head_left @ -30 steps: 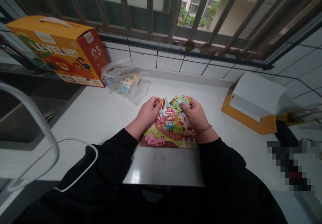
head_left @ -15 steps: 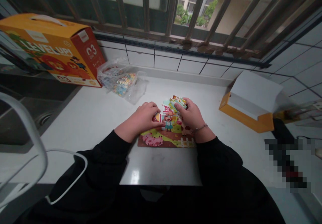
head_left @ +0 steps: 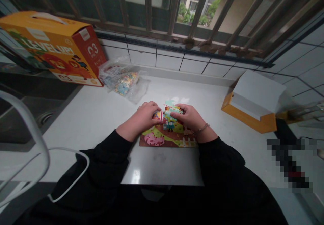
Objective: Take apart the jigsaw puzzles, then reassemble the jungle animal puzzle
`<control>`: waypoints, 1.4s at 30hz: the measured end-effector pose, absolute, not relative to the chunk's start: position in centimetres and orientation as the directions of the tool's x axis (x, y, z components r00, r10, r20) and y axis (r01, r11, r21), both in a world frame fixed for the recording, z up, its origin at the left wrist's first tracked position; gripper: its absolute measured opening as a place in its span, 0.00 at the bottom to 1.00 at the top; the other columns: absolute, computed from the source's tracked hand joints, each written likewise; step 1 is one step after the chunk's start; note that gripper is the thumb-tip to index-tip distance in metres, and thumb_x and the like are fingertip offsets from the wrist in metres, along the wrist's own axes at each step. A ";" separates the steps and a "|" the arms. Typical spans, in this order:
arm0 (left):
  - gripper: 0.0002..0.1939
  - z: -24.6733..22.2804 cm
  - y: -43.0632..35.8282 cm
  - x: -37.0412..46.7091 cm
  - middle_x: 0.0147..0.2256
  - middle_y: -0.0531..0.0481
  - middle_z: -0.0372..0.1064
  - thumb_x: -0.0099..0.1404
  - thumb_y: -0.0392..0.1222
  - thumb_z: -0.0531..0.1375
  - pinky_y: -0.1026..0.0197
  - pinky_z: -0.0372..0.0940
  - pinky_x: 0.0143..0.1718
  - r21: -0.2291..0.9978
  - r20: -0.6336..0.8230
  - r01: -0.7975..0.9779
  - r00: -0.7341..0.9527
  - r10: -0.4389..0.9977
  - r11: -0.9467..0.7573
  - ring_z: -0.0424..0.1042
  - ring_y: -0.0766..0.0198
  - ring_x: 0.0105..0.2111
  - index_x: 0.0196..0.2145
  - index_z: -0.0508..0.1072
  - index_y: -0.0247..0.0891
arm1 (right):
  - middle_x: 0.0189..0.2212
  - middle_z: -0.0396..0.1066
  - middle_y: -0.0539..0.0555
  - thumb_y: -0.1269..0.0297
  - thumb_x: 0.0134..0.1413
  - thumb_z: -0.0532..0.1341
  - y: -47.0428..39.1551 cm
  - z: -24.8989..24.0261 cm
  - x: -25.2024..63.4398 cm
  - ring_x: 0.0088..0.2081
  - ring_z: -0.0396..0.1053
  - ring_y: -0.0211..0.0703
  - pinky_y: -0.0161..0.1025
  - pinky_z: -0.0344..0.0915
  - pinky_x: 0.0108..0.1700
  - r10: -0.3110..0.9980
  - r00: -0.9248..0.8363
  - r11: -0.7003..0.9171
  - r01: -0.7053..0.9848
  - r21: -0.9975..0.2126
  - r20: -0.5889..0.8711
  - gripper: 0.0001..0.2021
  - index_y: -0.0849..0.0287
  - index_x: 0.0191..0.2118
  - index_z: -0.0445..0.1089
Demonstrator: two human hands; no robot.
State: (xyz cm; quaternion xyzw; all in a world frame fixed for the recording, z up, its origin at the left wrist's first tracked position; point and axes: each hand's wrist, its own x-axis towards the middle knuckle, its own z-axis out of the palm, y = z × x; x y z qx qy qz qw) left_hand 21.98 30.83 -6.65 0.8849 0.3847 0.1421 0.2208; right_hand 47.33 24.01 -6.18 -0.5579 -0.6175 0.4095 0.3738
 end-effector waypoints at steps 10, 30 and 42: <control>0.19 -5.5 29.9 22.5 0.38 0.52 0.78 0.62 0.33 0.68 0.53 0.71 0.42 0.770 0.094 0.458 0.608 0.789 -0.445 0.76 0.57 0.37 0.50 0.77 0.46 | 0.52 0.83 0.58 0.47 0.53 0.75 23.9 -5.9 46.9 0.49 0.81 0.53 0.49 0.77 0.52 0.984 -0.176 0.086 0.400 -0.912 0.016 0.29 0.55 0.57 0.80; 0.17 -6.9 29.9 24.8 0.52 0.40 0.75 0.71 0.55 0.69 0.44 0.67 0.54 0.400 0.162 0.670 0.620 0.768 -0.625 0.71 0.44 0.52 0.49 0.82 0.42 | 0.21 0.71 0.51 0.22 0.56 0.62 24.2 -6.8 47.9 0.24 0.67 0.44 0.40 0.60 0.27 0.950 0.309 -0.189 0.488 -0.852 -0.033 0.34 0.54 0.28 0.72; 0.09 -7.7 30.2 25.1 0.48 0.44 0.77 0.72 0.49 0.68 0.46 0.66 0.54 0.492 0.194 0.609 0.619 0.761 -0.622 0.72 0.47 0.51 0.46 0.79 0.44 | 0.28 0.77 0.55 0.18 0.60 0.53 24.1 -6.5 46.9 0.31 0.75 0.51 0.45 0.73 0.33 0.980 0.198 -0.078 0.369 -0.926 -0.004 0.38 0.53 0.39 0.74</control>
